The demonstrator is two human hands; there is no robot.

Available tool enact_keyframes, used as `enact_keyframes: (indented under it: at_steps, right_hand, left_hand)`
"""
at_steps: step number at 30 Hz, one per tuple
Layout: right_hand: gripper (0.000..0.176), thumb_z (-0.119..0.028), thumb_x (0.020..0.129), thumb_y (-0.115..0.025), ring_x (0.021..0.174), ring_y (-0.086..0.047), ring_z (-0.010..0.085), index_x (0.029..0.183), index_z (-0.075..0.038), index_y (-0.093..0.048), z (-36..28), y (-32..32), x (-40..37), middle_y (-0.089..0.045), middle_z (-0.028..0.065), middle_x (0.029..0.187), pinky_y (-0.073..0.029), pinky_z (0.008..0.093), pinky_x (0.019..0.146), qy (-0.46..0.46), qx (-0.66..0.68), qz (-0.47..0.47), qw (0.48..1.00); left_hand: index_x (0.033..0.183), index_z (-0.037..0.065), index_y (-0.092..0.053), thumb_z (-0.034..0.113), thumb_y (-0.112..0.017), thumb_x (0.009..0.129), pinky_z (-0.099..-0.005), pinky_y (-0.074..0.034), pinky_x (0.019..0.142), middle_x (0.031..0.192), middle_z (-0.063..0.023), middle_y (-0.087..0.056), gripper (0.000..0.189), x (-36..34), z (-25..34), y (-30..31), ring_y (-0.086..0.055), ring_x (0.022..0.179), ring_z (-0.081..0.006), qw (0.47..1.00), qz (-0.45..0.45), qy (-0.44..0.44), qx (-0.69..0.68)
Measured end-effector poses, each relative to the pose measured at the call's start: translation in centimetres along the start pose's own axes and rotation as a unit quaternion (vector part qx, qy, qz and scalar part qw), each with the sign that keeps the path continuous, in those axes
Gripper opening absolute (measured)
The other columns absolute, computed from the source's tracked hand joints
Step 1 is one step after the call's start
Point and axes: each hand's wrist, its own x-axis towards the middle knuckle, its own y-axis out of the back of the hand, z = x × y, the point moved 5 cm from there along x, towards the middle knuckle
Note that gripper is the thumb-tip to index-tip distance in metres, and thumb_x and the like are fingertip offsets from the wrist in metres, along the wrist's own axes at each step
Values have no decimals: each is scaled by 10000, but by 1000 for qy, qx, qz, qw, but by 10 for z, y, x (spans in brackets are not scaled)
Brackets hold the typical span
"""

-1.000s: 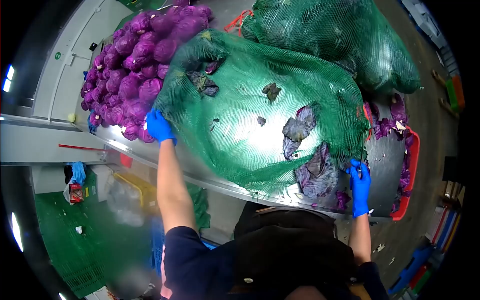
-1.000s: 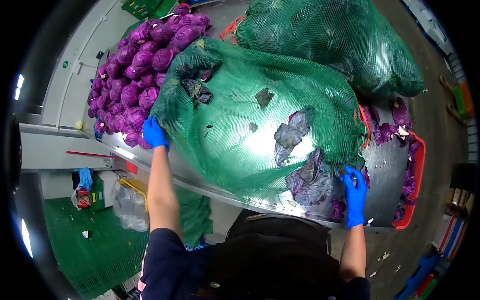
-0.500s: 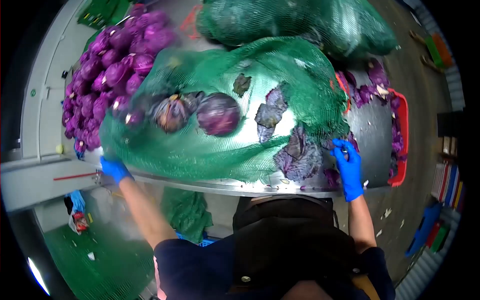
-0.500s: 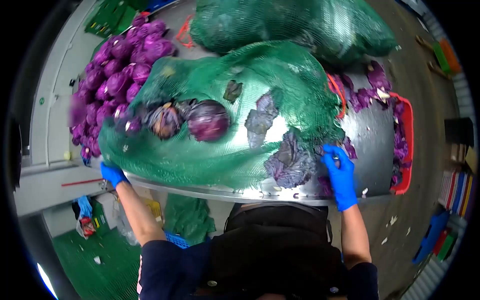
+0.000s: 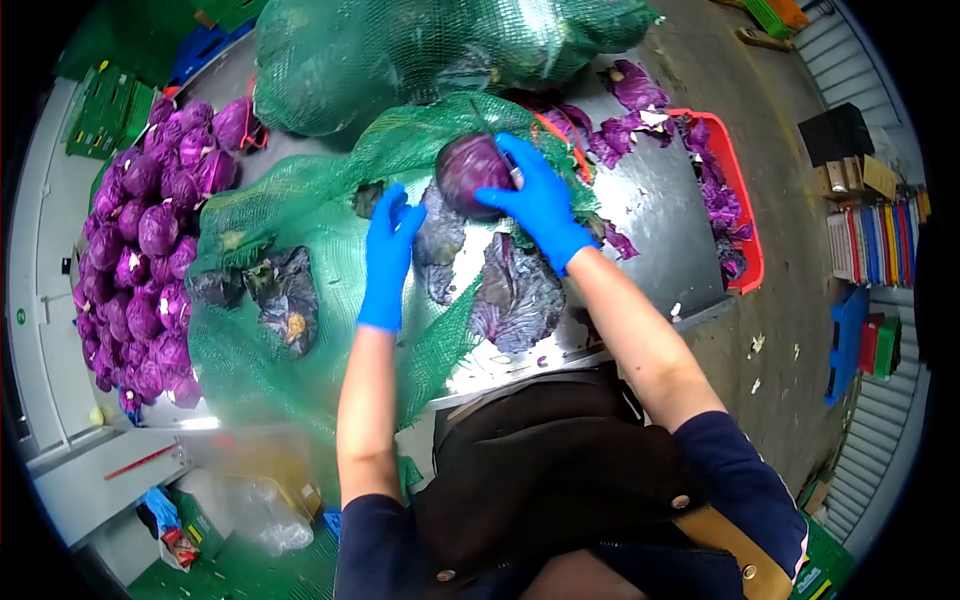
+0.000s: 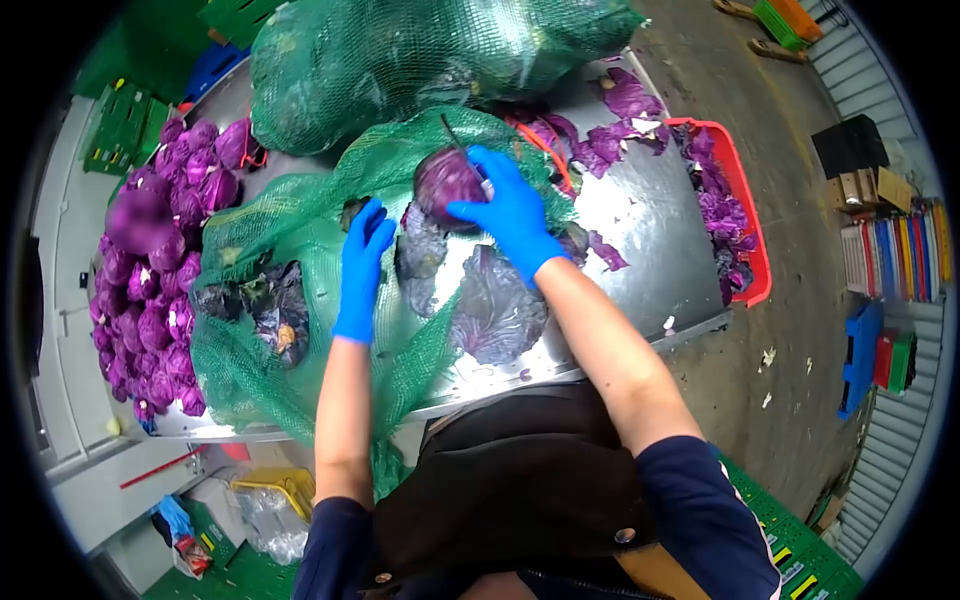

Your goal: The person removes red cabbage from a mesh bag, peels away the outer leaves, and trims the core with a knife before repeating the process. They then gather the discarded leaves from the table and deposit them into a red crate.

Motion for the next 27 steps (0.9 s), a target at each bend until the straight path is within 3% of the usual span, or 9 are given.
enact_keyframes:
  at_steps: [1, 5, 8, 12, 14, 16, 18, 23, 27]
  right_hand:
    - [770, -271, 692, -817, 1276, -473, 286, 1363, -129, -467, -5, 0, -8, -454, 130, 1414, -408, 382, 1029, 17, -14, -7, 1000]
    - [729, -206, 733, -798, 1347, -400, 242, 1374, -132, -460, -5, -7, -47, -419, 143, 1442, -411, 357, 1035, 53, 59, -37, 996]
    - [737, -228, 748, -800, 1101, -565, 161, 1398, -149, -463, 38, -7, -61, -581, 107, 1216, -489, 315, 855, -66, 256, 101, 959]
    - [775, -280, 747, -808, 611, -348, 81, 1416, -120, -453, 15, 7, -89, -429, -18, 696, -374, 245, 577, -173, 249, -4, 953]
    - [752, -209, 764, -799, 669, -409, 66, 1419, -104, -443, -1, 39, -105, -587, 30, 1031, -407, 225, 608, -91, 224, 23, 970]
    - [728, -86, 776, -777, 747, -475, 41, 1417, -74, -433, -14, 74, -132, -451, 60, 1441, -422, 179, 634, -104, 244, -4, 964]
    - [695, -106, 784, -762, 1001, -481, 129, 1401, -69, -445, -2, 105, -155, -476, 81, 1411, -393, 266, 850, -131, 301, 6, 944]
    - [539, -137, 795, -757, 1193, -546, 226, 1287, -55, -555, 62, 167, -187, -602, 98, 1261, -420, 358, 1010, -90, 264, 95, 956]
    - [416, -89, 862, -666, 593, -498, 51, 1258, -77, -539, 110, 183, -198, -586, -20, 813, -404, 217, 493, -310, 267, 60, 911]
  left_hand:
    - [1408, 47, -387, 251, -669, 874, -359, -439, 976, 1306, -143, -517, 637, 12, 5, -19, -517, 1181, -231, 993, 17, 111, -41]
    - [1418, 6, -339, 161, -796, 708, -371, -460, 973, 1333, -195, -468, 859, 25, -25, -61, -507, 1184, -278, 979, -9, 67, -190]
    - [1410, 45, -372, 76, -790, 597, -414, -459, 992, 1311, -157, -477, 915, -5, -18, -58, -525, 1149, -304, 974, -19, 30, -222]
    - [1418, 44, -364, 107, -768, 612, -424, -425, 1030, 1342, -148, -463, 905, -39, 9, -64, -505, 1187, -301, 978, -4, 1, -208]
    - [1430, 39, -343, 231, -820, 603, -420, -402, 1051, 1378, -153, -431, 974, -62, 25, -73, -470, 1237, -301, 986, -15, -37, -161]
    - [1448, 39, -304, 342, -857, 574, -416, -385, 1065, 1403, -151, -398, 1078, -96, 57, -94, -453, 1255, -300, 991, -18, -47, -120]
    - [1474, 36, -229, 416, -893, 515, -414, -358, 1082, 1429, -149, -356, 1227, -119, 71, -121, -433, 1271, -295, 993, -42, -59, -89]
    - [1469, 17, -224, 242, -888, 577, -387, -355, 1072, 1405, -167, -371, 1135, -142, 40, -212, -432, 1252, -285, 993, -117, 17, -30]
    - [1449, 23, -269, 174, -849, 654, -370, -384, 1049, 1369, -165, -403, 995, -131, -8, -255, -445, 1231, -273, 989, -139, 40, -36]
